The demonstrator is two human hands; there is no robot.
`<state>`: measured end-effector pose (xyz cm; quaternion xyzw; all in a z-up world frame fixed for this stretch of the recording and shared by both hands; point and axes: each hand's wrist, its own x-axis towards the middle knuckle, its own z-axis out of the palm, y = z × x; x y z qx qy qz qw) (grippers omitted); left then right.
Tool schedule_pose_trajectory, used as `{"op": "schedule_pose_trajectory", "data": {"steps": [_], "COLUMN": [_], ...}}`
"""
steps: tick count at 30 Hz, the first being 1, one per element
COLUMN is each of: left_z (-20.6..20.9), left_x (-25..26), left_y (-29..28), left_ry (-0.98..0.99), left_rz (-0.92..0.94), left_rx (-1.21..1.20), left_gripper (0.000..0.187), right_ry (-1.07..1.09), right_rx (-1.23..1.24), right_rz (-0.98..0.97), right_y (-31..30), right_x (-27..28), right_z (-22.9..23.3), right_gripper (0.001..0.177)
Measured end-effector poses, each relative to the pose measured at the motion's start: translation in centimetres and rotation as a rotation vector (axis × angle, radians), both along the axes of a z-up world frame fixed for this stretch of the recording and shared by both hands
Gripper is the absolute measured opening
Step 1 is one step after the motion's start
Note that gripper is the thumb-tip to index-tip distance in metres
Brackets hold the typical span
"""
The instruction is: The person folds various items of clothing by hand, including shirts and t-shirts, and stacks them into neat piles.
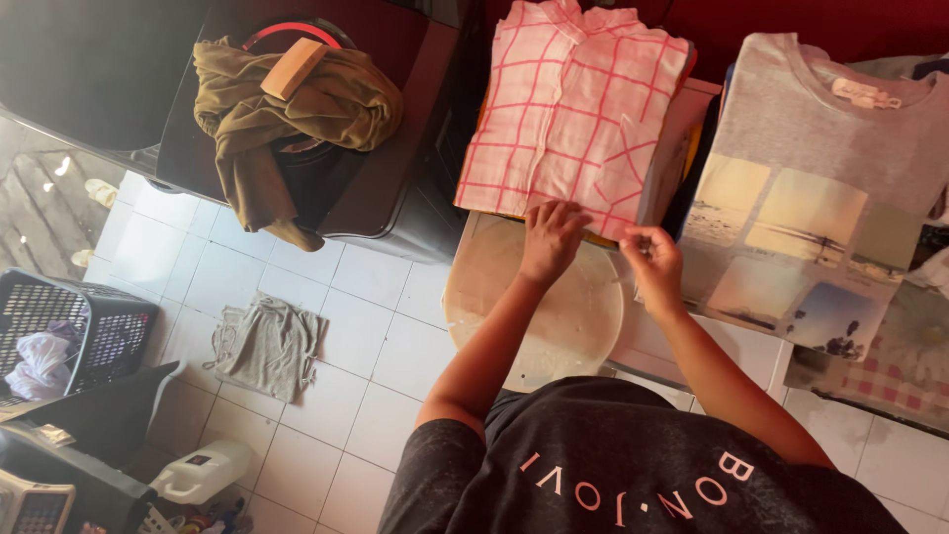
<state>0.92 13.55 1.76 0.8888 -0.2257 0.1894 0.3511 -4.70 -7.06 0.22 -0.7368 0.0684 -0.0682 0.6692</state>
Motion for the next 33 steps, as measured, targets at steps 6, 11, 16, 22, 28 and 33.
{"op": "schedule_pose_trajectory", "data": {"steps": [6,11,16,22,28,33], "left_z": [2.2,5.1,6.1,0.4,-9.4,-8.6], "left_x": [-0.2,-1.2,-3.3,-4.0,-1.3,-2.8], "left_y": [0.4,0.2,0.3,2.1,6.0,6.7], "left_ry": [0.012,-0.041,-0.042,0.271,0.561,1.197], "left_rz": [-0.04,-0.06,-0.163,0.15,0.427,-0.024], "left_rx": [-0.235,-0.237,-0.206,-0.787,-1.02,-1.611], "left_gripper": [0.023,0.024,0.027,0.042,0.06,0.041], "right_ry": [0.558,0.487,0.558,0.315,0.249,0.264], "right_rx": [0.559,0.652,0.754,0.437,0.185,0.439], "right_rz": [-0.165,-0.104,0.089,-0.038,0.016,0.054], "right_y": [-0.4,0.5,-1.3,-0.7,-0.3,-2.6], "right_x": [2.2,5.6,8.5,5.7,3.1,1.7], "right_z": [-0.9,3.3,3.2,5.3,10.3,11.0], "right_gripper": [0.026,0.032,0.036,0.055,0.061,0.058]}}
